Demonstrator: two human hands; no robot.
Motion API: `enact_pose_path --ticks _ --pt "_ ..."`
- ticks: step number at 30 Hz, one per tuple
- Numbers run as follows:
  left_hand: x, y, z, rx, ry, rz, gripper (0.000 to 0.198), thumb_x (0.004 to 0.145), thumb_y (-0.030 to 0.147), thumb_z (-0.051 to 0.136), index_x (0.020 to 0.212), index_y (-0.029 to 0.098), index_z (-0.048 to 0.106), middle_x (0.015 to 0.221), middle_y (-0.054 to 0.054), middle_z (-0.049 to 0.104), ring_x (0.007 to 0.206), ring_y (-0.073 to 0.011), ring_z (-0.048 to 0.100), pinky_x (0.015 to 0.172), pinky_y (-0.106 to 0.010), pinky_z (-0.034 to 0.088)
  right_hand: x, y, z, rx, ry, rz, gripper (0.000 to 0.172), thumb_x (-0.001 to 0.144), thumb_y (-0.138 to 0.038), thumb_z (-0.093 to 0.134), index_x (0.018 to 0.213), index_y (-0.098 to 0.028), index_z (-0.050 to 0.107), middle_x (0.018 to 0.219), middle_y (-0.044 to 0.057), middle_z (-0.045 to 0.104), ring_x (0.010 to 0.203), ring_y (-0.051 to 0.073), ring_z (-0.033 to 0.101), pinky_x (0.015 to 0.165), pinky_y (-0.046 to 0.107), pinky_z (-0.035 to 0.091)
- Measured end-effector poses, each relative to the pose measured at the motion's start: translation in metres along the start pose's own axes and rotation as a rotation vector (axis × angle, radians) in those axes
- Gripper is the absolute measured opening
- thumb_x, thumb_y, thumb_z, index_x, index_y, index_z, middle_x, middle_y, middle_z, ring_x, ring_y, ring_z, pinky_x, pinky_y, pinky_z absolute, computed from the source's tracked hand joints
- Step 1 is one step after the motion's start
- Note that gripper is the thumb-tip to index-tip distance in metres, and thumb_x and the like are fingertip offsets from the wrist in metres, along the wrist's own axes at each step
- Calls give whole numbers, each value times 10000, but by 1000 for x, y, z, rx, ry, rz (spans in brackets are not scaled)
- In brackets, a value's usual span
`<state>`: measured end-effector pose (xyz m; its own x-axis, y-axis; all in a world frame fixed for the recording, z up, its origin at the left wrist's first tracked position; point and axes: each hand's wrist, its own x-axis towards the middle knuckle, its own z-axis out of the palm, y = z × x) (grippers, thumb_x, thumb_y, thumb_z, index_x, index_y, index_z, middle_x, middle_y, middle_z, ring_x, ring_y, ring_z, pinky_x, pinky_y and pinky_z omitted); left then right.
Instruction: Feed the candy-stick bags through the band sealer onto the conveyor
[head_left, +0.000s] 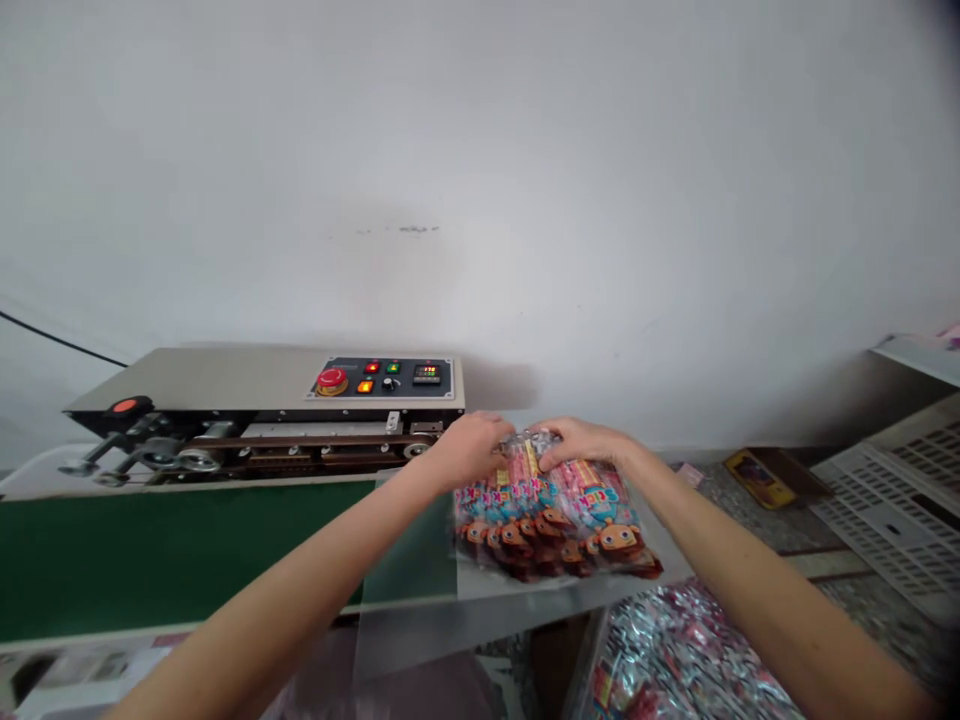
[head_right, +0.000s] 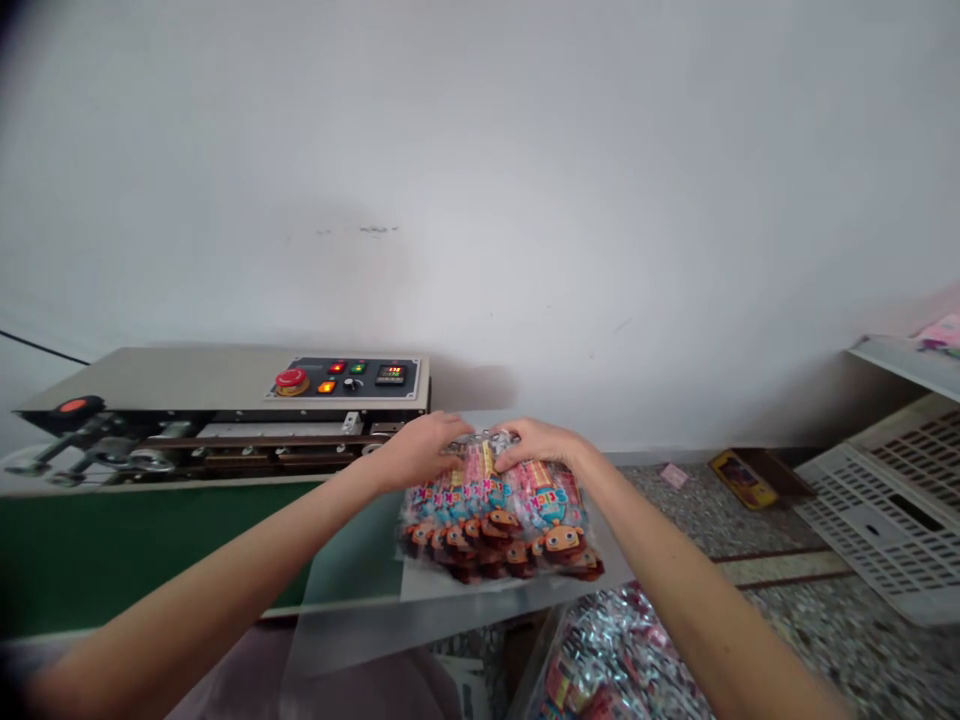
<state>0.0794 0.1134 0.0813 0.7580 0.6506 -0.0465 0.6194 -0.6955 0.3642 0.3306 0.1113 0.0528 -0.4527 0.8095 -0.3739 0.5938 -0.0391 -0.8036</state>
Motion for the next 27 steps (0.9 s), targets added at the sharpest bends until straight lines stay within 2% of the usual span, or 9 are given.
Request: enact_pose_path --ticks 2,5,7,12,15,18,20,23,27 --pt "-15 5 13 49 159 -18 417 904 168 572 1321 172 568 1377 -133 580 1306 -304 500 1121 -452 382 -3 4 2 -24 104 -25 733 570 -431 868 1242 -206 679 1148 30 706 1033 236 625 941 350 486" --pt "-44 13 39 83 439 -65 388 965 185 503 1352 170 537 1405 -129 569 1289 -279 520 1104 -448 424 -9 10 5 -76 244 -31 778 606 -467 854 1312 -215 647 1109 39 694 911 210 633 857 345 506" --pt "-63 19 58 73 516 -98 383 995 221 473 1368 152 527 1431 -137 557 1297 -271 525 1111 -443 428 -13 13 7 -95 269 -33 738 656 -502 816 1312 -207 650 1084 48 690 837 194 627 803 339 509" --pt "-91 24 92 128 408 -106 507 1044 335 391 1520 158 377 1603 -128 385 1490 -277 330 1174 -501 354 -22 10 22 -208 423 -91 631 805 -555 672 1343 -231 628 1279 94 665 1128 273 601 988 416 466" --pt "-95 19 99 163 366 -89 545 1058 368 350 1569 190 292 1639 -107 308 1533 -263 230 1208 -552 272 -37 14 33 -369 616 -87 589 901 -572 511 1371 -230 604 1367 105 629 1294 307 509 1117 499 360" --pt "-96 14 101 148 391 -74 562 1060 377 338 1587 203 250 1652 -109 272 1543 -244 193 1210 -527 273 -63 30 47 -418 852 -13 619 953 -564 366 1369 -170 598 1358 141 635 1297 308 515 1139 520 346" --pt "-95 12 104 115 420 -85 566 1058 381 342 1587 201 252 1658 -120 251 1544 -248 191 1203 -511 291 -80 44 60 -414 968 26 633 966 -569 325 1356 -156 603 1353 150 638 1284 294 537 1137 501 368" --pt "-96 13 107 50 473 -133 567 1056 376 341 1582 181 256 1656 -146 249 1535 -263 225 1192 -512 308 -94 56 85 -461 978 55 624 981 -582 304 1344 -180 615 1378 132 629 1307 284 533 1142 498 377" --pt "-102 20 109 -34 575 -230 530 1041 315 391 1535 135 320 1584 -182 391 1455 -280 379 1140 -472 376 -92 28 115 -636 1046 65 620 1019 -550 264 1360 -160 606 1438 145 579 1381 315 453 1142 553 357"
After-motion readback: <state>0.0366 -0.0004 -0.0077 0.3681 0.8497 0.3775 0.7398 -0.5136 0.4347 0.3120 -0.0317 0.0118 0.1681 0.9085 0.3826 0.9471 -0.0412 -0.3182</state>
